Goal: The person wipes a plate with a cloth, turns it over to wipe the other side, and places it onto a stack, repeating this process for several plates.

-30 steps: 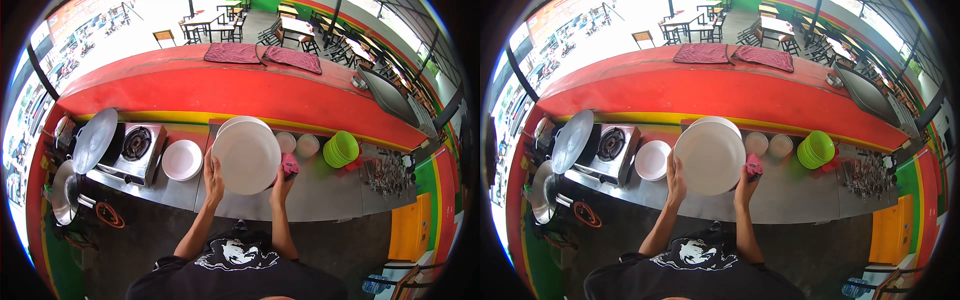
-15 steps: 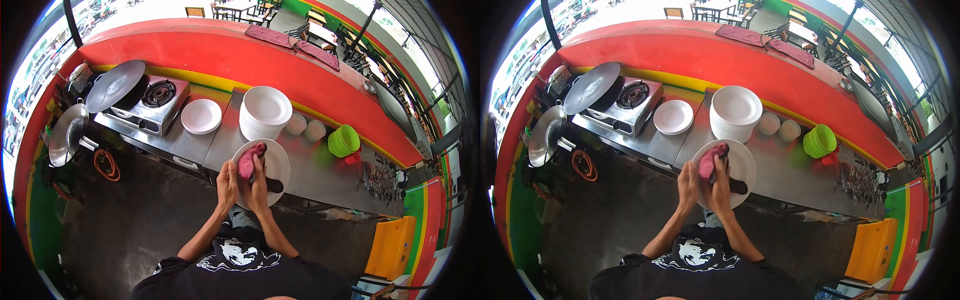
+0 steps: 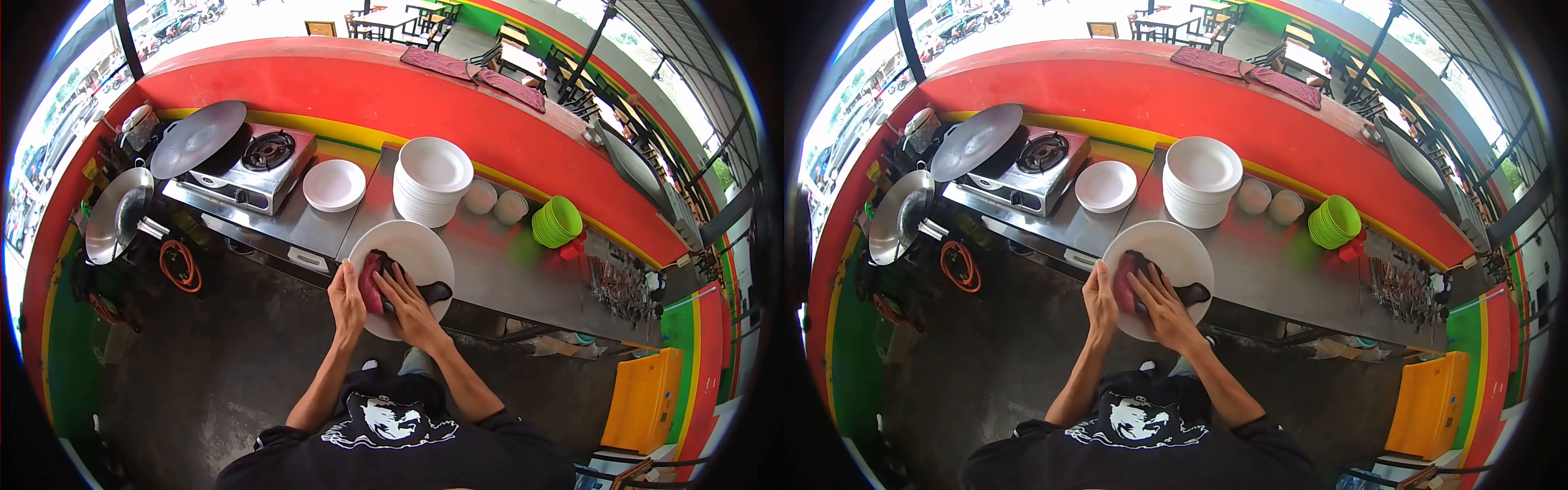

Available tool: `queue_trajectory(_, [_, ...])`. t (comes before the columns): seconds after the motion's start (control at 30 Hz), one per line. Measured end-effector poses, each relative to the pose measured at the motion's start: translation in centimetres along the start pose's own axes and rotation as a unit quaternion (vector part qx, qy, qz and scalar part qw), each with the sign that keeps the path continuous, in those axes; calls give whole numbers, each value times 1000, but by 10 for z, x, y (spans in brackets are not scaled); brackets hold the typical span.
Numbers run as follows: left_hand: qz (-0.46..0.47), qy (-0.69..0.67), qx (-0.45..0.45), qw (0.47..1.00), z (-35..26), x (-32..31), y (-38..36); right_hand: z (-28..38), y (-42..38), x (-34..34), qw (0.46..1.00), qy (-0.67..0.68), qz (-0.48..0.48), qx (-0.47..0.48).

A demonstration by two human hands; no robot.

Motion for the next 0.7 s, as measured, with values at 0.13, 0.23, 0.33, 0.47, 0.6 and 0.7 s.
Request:
queue_trajectory(0.13, [48, 55, 40, 996, 12, -20, -10, -23, 11, 18, 993, -67, -97, -24])
queue_trajectory(0.23, [54, 66, 19, 996, 12, -34, -18, -49, 3, 37, 977, -122, -146, -94])
queue_trajectory(0.33, [64, 69, 38, 995, 14, -36, -21, -81, -24, 45, 956, -181, -149, -174])
queue_trajectory(0.47, [43, 68, 13, 997, 4, -37, -11, -84, -68, 42, 957, -174, -118, -201])
queue_trajectory(0.6, [35, 50, 11, 998, 7, -43, -9, -53, -89, 23, 978, -76, -91, -169])
queue_trajectory(0.7, [43, 52, -7, 998, 4, -55, -16, -35, -87, 8, 986, 10, -71, -149])
Point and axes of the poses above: each hand's wrist, its own y-axis towards the middle knuckle, its own x-axis out of the back of the hand, z = x × y, the point moved 8 cm from there along y, towards the middle knuckle, and after that the axes turned 5 degrees about x, right-handed, at the moved point
